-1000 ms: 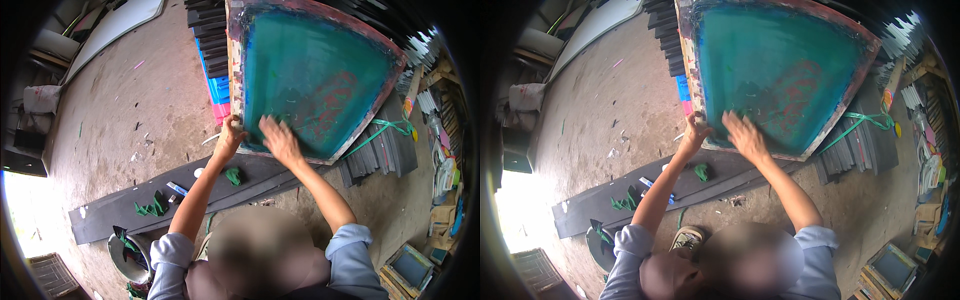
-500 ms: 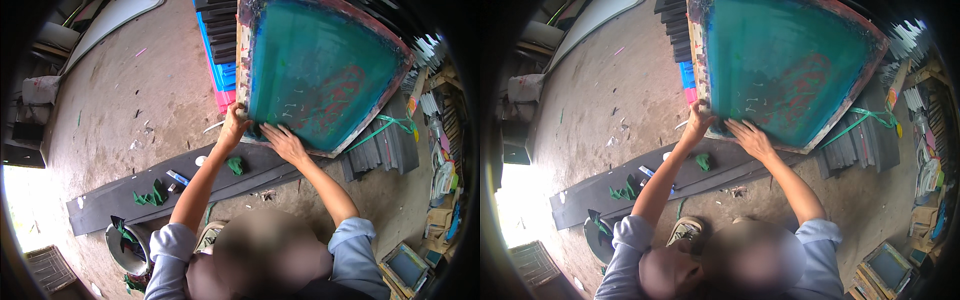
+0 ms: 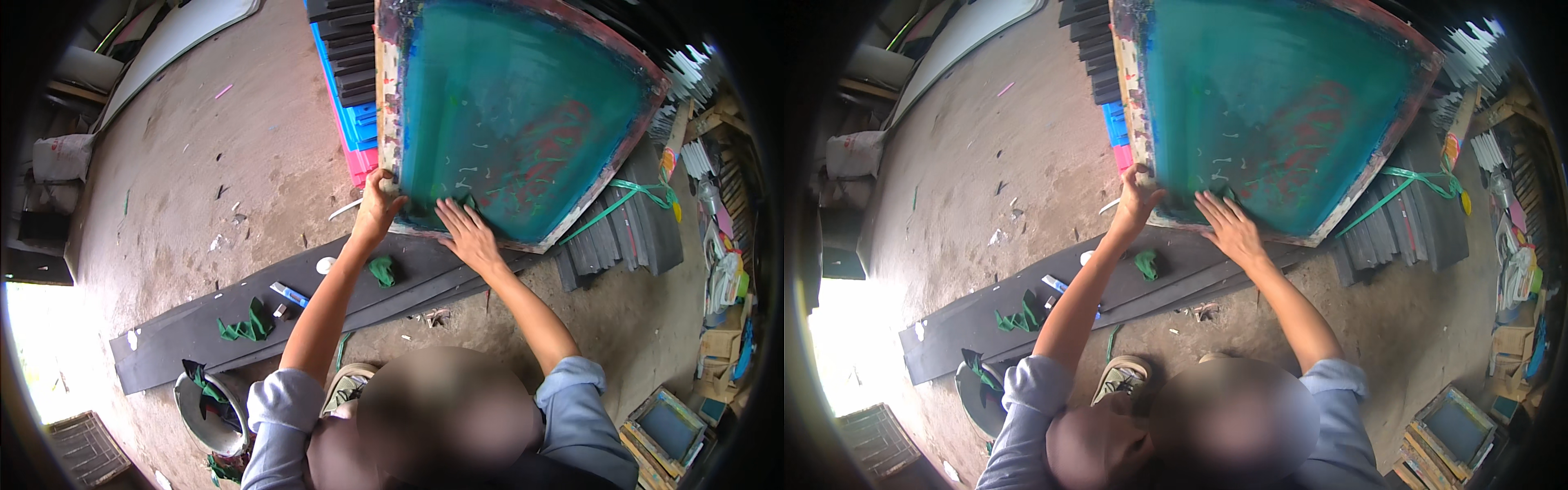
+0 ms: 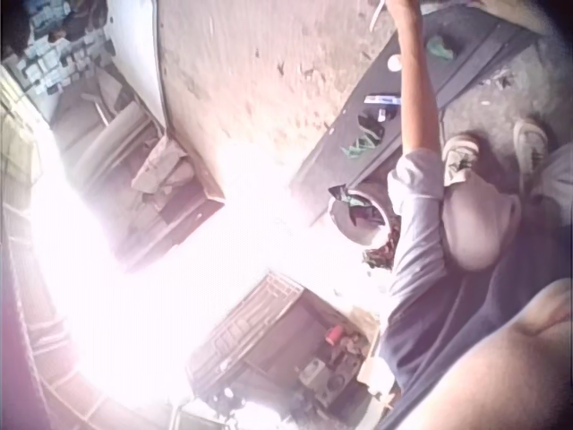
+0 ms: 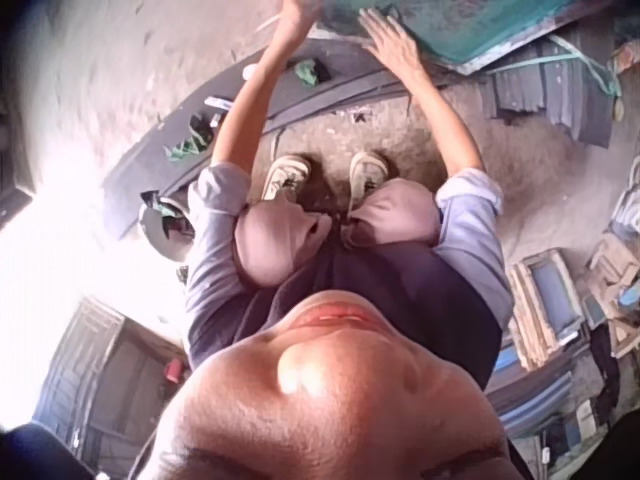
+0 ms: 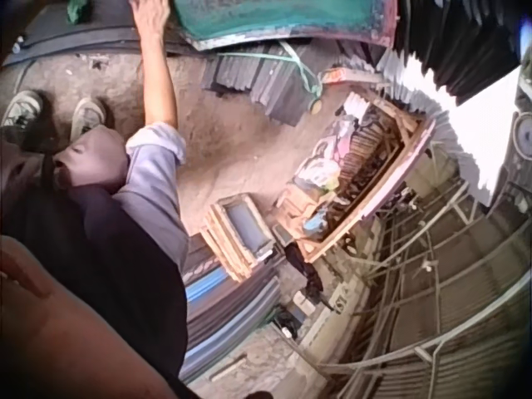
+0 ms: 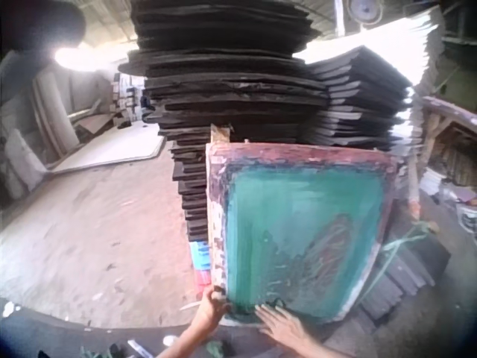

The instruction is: The person cleans a green screen printing frame by wiping its surface with a green cloth. They repeatedly apply liquid from a small white bottle onto the cloth and continue wiping the frame until the end of the clip.

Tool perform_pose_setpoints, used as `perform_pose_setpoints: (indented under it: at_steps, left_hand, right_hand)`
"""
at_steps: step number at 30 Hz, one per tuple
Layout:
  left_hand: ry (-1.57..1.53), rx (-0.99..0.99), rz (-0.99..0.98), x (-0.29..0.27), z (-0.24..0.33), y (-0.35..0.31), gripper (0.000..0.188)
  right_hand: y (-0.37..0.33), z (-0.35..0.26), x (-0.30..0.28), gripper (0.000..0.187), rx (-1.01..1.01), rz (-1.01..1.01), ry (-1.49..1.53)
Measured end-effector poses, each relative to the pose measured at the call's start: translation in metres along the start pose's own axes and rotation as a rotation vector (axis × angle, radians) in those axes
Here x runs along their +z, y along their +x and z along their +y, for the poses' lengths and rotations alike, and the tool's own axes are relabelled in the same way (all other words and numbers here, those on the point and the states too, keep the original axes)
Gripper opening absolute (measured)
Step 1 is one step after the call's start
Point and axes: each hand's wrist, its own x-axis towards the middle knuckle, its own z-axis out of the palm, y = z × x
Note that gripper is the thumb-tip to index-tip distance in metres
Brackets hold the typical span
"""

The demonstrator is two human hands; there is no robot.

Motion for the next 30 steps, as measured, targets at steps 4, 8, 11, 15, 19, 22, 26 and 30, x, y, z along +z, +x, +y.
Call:
perform_pose_setpoints:
  at_steps: [4, 8, 11, 15, 19, 22, 26, 30]
  left_hand:
    - [-0.011, -0.113, -0.029, -0.004, -0.011, -0.010, 0.060]
    - [0.103, -0.035, -0.051, -0.011, -0.002, -0.008, 0.064]
    - [0.029, -0.073, -0.048, 0.000, -0.002, -0.004, 0.062]
    - [0.045, -0.101, -0.097, 0.002, -0.003, -0.004, 0.065]
    - [0.193, 0.029, -0.027, -0.013, -0.003, -0.009, 0.072]
    - [0.183, 0.164, 0.021, -0.008, -0.011, -0.006, 0.062]
    - [0.165, 0.088, 0.000, 0.006, 0.001, -0.001, 0.062]
    - [0.176, 0.060, 0.017, -0.005, -0.015, -0.011, 0.061]
  right_hand:
    - [0.012, 0.053, -0.019, 0.057, -0.069, 0.161, -0.184]
    - [0.031, 0.037, -0.039, 0.066, 0.323, 0.395, 0.019]
    - [-0.021, 0.021, 0.009, 0.066, 0.188, 0.128, 0.157]
    - [-0.046, 0.060, 0.007, 0.062, -0.021, -0.003, -0.089]
    - [0.024, 0.065, -0.063, 0.063, 0.214, 0.356, -0.103]
    - [0.004, 0.031, -0.021, 0.068, 0.349, 0.323, 0.032]
    - [-0.070, 0.027, 0.028, 0.064, 0.207, 0.009, -0.007]
    - [-0.016, 0.046, -0.017, 0.060, 0.227, 0.197, -0.142]
